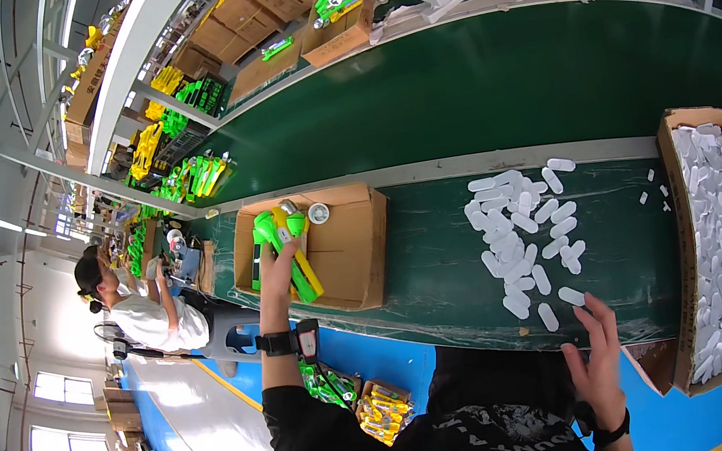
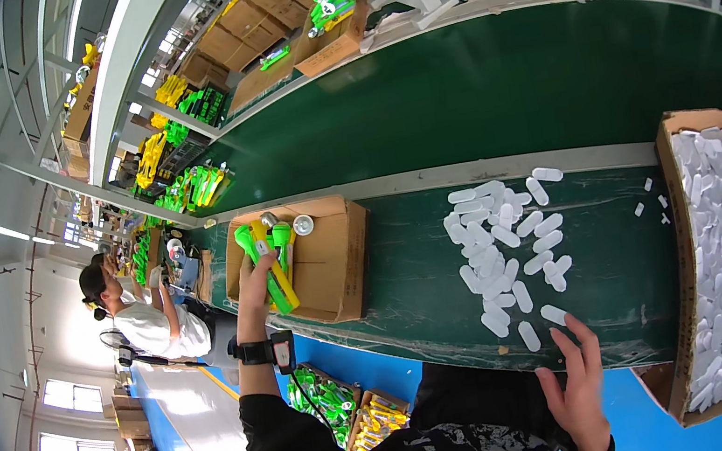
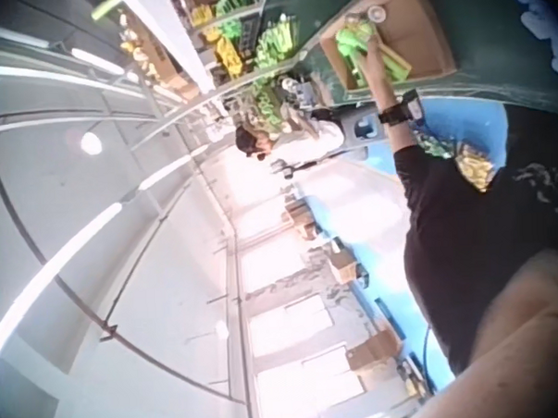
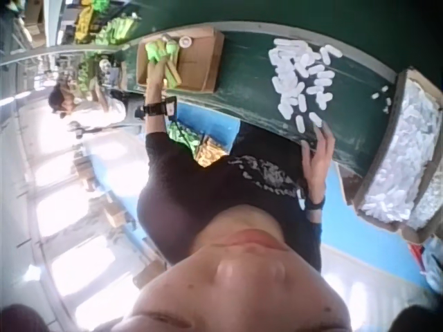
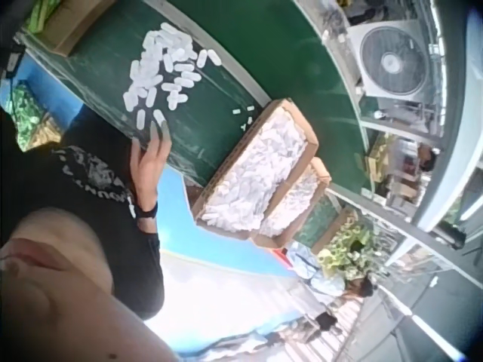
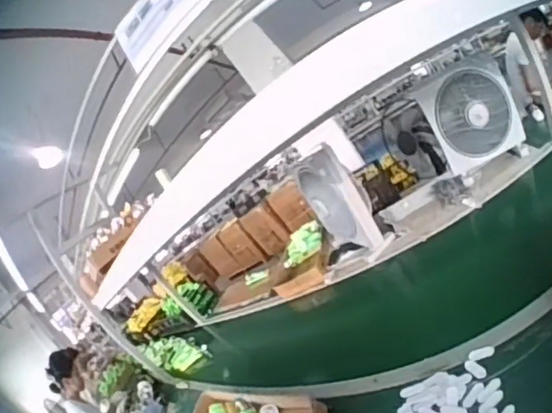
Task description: The person is assembling solar-powered flashlights by inserting the internal components and solar panels into the plastic housings.
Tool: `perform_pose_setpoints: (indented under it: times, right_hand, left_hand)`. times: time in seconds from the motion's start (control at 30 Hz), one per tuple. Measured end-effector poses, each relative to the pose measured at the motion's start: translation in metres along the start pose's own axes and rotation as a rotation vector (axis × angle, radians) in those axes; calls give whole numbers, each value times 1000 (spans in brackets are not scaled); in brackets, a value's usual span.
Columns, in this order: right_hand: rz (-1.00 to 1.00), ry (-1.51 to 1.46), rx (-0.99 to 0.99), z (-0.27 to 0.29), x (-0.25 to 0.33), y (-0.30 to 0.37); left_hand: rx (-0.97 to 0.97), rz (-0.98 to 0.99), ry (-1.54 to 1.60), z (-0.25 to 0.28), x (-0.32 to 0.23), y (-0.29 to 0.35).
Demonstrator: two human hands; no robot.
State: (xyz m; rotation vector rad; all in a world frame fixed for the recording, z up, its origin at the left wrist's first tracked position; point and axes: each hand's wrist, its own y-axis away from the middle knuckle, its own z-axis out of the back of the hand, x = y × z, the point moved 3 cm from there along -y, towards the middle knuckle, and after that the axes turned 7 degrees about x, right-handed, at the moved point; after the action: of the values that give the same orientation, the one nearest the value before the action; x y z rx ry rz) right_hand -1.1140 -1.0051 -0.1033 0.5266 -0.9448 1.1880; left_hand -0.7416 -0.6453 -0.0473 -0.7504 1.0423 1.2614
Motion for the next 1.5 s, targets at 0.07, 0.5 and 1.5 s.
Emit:
perform_pose_setpoints:
  times: [0.07,0.5,1.5]
  right_hand:
    - [-6,12,-23,4,8,-10]
    - [73,-290,98,-41,101,-105]
    - [-159,-714,-75,-70,45,-118]
  left_hand:
    - [58,39,227,-26,-22,18]
    - [675,509,980,-232,-45,83]
    - [776,212,1258,-244,-29,90]
